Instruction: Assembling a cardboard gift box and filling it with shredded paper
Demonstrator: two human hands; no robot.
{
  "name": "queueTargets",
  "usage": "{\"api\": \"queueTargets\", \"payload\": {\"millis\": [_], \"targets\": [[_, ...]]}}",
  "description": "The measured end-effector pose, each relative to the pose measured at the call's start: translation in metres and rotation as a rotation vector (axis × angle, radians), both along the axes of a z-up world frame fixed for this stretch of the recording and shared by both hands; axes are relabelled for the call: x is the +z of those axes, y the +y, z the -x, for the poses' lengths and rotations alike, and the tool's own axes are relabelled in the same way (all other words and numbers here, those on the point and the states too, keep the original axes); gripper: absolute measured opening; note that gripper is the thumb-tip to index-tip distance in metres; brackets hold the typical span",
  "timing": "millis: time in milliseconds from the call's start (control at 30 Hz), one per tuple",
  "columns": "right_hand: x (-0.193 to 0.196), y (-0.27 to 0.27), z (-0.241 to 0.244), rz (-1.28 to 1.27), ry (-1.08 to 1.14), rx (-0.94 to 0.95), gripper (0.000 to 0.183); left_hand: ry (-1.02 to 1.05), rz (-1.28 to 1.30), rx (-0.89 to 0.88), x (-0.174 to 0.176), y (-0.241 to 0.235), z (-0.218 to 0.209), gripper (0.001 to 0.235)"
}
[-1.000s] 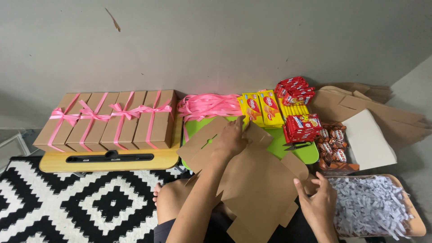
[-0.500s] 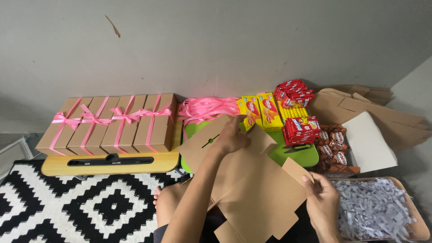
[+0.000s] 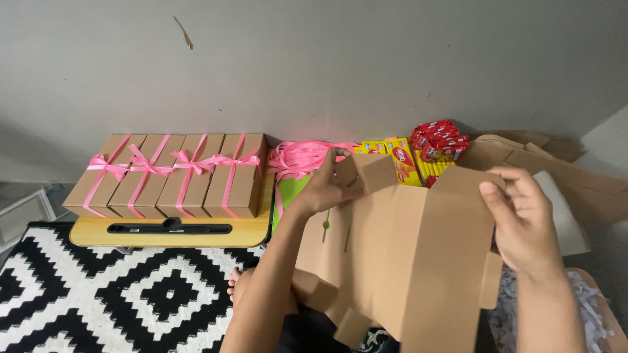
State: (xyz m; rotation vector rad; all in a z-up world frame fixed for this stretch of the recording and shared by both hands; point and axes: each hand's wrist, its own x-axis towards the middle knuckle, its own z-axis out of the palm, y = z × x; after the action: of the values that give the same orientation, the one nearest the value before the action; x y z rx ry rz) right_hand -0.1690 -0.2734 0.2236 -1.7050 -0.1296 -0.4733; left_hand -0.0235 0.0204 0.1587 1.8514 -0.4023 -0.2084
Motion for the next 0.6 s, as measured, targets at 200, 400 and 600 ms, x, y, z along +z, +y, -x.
{"api": "queueTargets", "payload": {"millis": [200, 400, 600], "targets": [[0.047, 0.02, -0.047, 0.072, 0.096, 0.054, 0.028, -0.063, 0.133, -0.057, 0.022, 0.034, 0.006, 0.045], [0.053, 0.014, -0.074, -0.05, 0.372, 0.277, 0.048, 0.002, 0.15, 0.258, -0.008, 0.068, 0.014, 0.07], [-0.068, -0.055, -0.059, -0.954, 0.24, 0.868, 0.087, 0.162, 0.29, 0.581, 0.014, 0.096, 0.046, 0.06]]}}
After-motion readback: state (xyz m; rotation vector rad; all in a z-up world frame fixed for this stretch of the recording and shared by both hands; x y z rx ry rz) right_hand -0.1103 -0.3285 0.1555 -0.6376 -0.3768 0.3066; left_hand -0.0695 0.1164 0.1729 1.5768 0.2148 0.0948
